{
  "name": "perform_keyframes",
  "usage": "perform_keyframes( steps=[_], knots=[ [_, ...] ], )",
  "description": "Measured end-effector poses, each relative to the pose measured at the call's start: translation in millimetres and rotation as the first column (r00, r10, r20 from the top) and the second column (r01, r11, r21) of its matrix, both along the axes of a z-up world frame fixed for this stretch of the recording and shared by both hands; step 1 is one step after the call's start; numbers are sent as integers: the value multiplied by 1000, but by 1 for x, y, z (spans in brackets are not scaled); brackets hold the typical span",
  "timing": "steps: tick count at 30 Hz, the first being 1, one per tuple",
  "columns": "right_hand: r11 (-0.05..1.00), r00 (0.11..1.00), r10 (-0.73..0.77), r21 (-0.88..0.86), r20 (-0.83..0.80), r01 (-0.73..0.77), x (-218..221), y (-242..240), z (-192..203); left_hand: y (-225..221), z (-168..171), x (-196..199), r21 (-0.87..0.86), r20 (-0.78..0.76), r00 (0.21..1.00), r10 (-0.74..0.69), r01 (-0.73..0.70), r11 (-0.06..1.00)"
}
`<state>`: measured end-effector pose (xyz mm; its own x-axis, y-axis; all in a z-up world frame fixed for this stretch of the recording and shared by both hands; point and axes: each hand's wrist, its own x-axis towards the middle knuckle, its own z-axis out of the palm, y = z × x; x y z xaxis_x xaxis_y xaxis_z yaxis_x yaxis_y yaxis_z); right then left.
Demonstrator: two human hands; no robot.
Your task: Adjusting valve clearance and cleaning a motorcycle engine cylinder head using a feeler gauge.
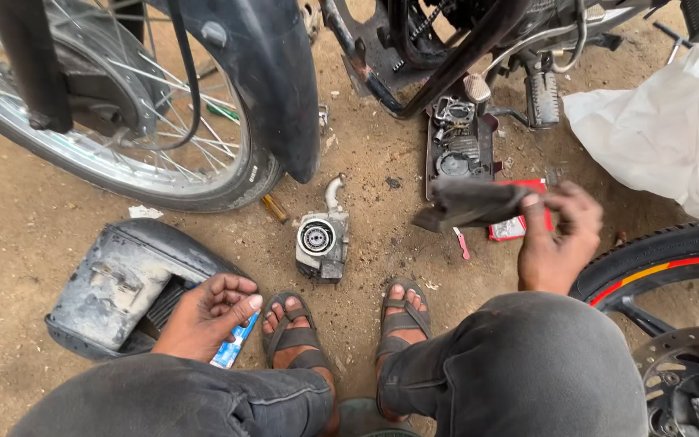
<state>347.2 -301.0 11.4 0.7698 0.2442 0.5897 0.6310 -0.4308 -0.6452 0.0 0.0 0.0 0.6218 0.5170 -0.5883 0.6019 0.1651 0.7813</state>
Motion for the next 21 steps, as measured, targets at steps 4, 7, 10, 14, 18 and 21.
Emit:
perform_keyframes(
  steps=[4, 7, 10, 14, 18, 21],
  knots=[
    [911, 873, 272, 401, -404, -98, 20, 14, -54, 0, -39, -15, 14, 199, 977, -80, 79, 997],
    [820, 637, 509, 551, -580, -154, 45, 13, -93, 8, -29, -21, 177, 347, 926, -146, 88, 980],
    [747, 668, 561, 646, -489, -155, 13, 6, -59, -20, -15, -48, -204, 407, 913, -11, 103, 973],
    [682, 756, 551, 713, -353, -164, 34, 26, -57, -19, 28, -35, -27, 352, 903, -245, 272, 962],
    [775, 688, 526, 615, -500, -145, 43, 20, -87, -29, 27, -22, 14, 238, 962, -132, 133, 991],
    [633, 530, 700, 759, -478, -152, 30, 41, -83, -17, 48, 17, 160, 69, 963, -262, 249, 955]
  ],
)
